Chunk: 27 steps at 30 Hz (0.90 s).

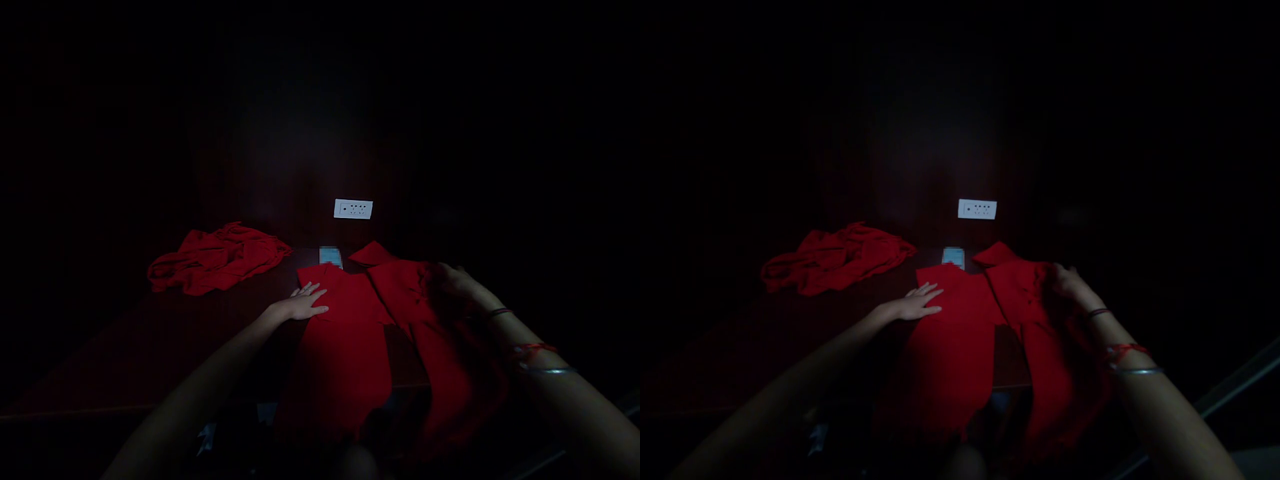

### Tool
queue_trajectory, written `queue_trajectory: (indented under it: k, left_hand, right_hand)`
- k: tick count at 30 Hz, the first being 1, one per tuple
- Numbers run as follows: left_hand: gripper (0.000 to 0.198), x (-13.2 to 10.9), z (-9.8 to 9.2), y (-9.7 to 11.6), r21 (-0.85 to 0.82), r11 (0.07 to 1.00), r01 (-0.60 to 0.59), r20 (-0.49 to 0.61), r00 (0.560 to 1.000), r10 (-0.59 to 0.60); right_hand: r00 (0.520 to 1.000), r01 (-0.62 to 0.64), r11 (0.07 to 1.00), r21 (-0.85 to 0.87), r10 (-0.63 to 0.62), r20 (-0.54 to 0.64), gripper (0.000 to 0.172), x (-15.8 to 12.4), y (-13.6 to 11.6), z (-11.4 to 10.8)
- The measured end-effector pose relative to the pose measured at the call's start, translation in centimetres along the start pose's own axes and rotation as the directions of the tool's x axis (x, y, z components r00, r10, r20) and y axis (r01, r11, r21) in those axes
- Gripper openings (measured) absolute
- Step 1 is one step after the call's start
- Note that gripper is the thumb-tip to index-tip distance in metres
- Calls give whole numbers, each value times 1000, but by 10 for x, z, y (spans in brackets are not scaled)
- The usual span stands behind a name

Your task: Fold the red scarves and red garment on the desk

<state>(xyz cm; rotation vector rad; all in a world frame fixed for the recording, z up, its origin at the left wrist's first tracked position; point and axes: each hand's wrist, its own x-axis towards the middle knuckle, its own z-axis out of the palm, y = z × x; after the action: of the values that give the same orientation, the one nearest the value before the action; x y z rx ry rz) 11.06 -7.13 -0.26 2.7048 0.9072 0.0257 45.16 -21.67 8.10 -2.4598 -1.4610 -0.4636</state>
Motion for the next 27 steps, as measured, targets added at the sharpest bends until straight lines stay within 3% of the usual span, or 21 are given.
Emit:
queue_trajectory:
  k: [3, 5, 9, 12, 14, 16, 21, 27]
  left_hand:
    - [65, -1, 4, -7, 4, 1000, -10, -37, 999, 10]
    - [65, -3, 4, -10, 2, 1000, -9, -35, 999, 9]
    - [73, -9, -4, -15, -24, 1000, -19, -14, 1000, 19]
    - [90, -16, -12, -22, -94, 994, -52, -33, 998, 49]
    - [97, -19, -15, -26, -141, 988, -57, -91, 995, 44]
    - [101, -21, -14, -26, -170, 984, -46, -142, 990, 22]
    - [114, -17, 0, 1, -180, 983, -23, -186, 982, -11]
    - [90, -13, 4, 26, -82, 996, 35, -429, 901, -67]
  right_hand:
    - [1000, 21, 995, -94, -22, -10, 51, 0, -27, 5]
    - [980, 179, 981, -75, -184, -75, 47, 0, -55, 6]
    - [839, 536, 834, 128, -543, 25, 44, -8, -115, 21]
    - [727, 635, 725, 268, -678, 112, 56, -24, -152, 42]
    - [682, 636, 701, 323, -706, 189, 62, -33, -169, 55]
    - [681, 604, 718, 346, -690, 245, 64, -38, -180, 65]
    - [749, 530, 770, 356, -622, 228, 60, -31, -182, 80]
    - [732, 580, 728, 366, -663, 158, 39, -22, -174, 82]
